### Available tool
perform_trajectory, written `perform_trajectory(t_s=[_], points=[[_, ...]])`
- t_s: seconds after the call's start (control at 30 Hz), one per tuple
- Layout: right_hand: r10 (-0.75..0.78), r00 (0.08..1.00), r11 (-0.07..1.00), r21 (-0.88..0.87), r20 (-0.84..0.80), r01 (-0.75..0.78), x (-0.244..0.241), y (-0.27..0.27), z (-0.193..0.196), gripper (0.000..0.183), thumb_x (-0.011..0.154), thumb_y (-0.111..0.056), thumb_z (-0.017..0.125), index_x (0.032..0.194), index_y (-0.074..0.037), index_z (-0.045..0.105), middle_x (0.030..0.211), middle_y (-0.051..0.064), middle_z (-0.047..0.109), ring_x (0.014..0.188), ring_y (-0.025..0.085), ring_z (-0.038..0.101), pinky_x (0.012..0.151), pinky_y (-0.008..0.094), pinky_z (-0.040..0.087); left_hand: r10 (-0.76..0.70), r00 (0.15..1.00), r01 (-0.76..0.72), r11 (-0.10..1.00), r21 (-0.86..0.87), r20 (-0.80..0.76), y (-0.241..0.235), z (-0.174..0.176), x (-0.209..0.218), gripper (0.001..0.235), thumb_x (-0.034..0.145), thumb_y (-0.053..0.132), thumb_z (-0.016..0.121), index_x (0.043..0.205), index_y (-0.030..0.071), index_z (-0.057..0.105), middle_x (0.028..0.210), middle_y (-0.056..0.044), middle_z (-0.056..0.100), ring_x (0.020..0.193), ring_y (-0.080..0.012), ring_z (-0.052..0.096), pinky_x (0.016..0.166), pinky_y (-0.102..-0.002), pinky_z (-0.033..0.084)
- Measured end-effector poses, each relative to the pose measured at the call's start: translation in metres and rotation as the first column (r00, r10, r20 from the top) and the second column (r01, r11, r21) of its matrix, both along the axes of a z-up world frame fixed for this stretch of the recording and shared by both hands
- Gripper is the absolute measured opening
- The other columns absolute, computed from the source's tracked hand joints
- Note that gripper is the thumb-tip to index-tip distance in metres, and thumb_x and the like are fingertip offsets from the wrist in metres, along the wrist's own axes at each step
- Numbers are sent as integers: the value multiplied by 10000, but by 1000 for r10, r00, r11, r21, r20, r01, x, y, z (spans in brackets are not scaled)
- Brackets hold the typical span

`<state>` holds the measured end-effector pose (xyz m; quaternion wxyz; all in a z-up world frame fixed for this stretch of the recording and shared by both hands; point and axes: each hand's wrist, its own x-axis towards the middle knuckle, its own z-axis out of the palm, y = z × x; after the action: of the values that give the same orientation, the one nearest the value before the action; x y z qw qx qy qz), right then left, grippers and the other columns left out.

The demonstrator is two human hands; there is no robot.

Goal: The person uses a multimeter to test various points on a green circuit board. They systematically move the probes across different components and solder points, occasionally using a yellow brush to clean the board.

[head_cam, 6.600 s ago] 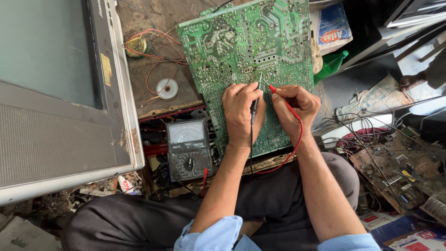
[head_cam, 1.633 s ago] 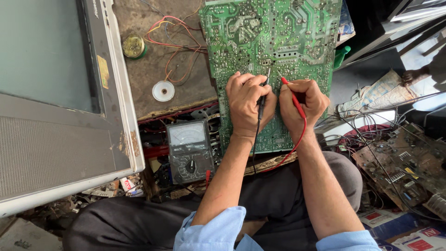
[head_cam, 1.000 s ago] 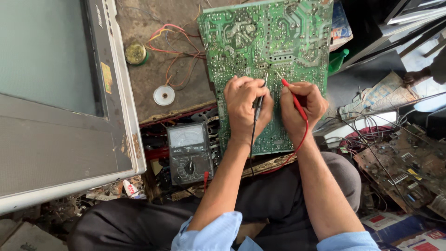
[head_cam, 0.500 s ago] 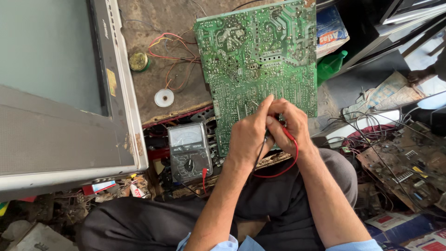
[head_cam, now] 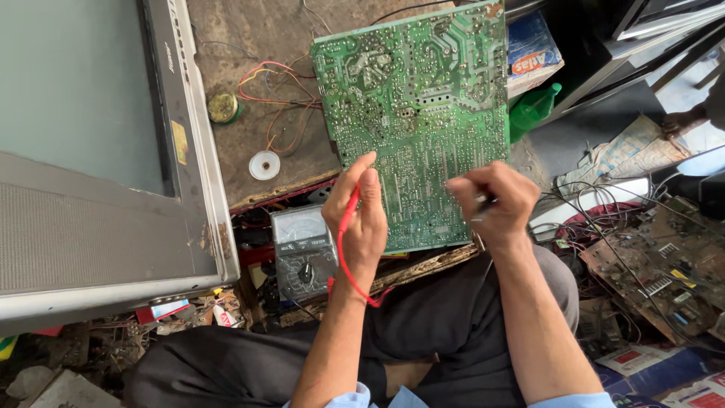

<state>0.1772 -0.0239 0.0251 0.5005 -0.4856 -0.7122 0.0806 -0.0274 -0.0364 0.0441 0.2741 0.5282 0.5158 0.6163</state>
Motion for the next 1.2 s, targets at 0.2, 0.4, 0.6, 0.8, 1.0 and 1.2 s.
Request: perform_trajectory(t_s=[0.2,0.4,0.6,0.8,1.0,1.2], points=[[10,886,1000,23,-464,1,0,14,-18,412,1117,-284,334,1018,15,599,935,135,558,796,202,510,735,327,419,-2,992,20,990,137,-126,9,0,12,200,1074,110,550,1149,34,719,862,-57,588,712,-144,553,651,-304,449],[-56,810,995,-99,-583,-2,-17,30,-21,56,1013,-69,617,977,-28,604,848,11,617,664,81,543,594,213,443,49,998,-46,995,86,-33,30,-10,28,173,932,65,760,1085,29,686,917,-87,744,789,-137,726,683,-268,570],[-43,895,997,-71,-444,13,-34,44,-23,213,938,22,847,1054,-17,672,990,52,742,854,72,678,760,233,567,58,962,43,932,359,-267,52,-22,32,245,903,11,813,1102,50,674,1032,-99,734,946,-254,716,828,-346,581],[-71,948,996,22,-310,82,-35,39,-21,228,925,7,849,1083,-2,685,1054,85,754,917,87,718,811,242,589,38,969,55,929,367,-243,56,-30,33,235,870,-5,811,1005,63,631,993,-76,694,954,-285,677,851,-382,555],[-134,951,991,-13,-277,136,-39,41,-22,200,920,-5,866,1029,-10,698,950,74,752,787,61,663,704,224,545,46,972,46,925,377,-231,57,-34,31,257,882,-15,810,1050,48,626,1022,-89,688,969,-300,667,864,-387,557],[-89,956,996,-9,-279,91,-37,41,-25,182,920,9,860,981,-3,689,889,56,722,756,38,621,666,210,503,46,968,51,927,372,-248,57,-33,31,259,895,-12,810,1071,42,628,1051,-94,693,996,-303,659,884,-396,550]])
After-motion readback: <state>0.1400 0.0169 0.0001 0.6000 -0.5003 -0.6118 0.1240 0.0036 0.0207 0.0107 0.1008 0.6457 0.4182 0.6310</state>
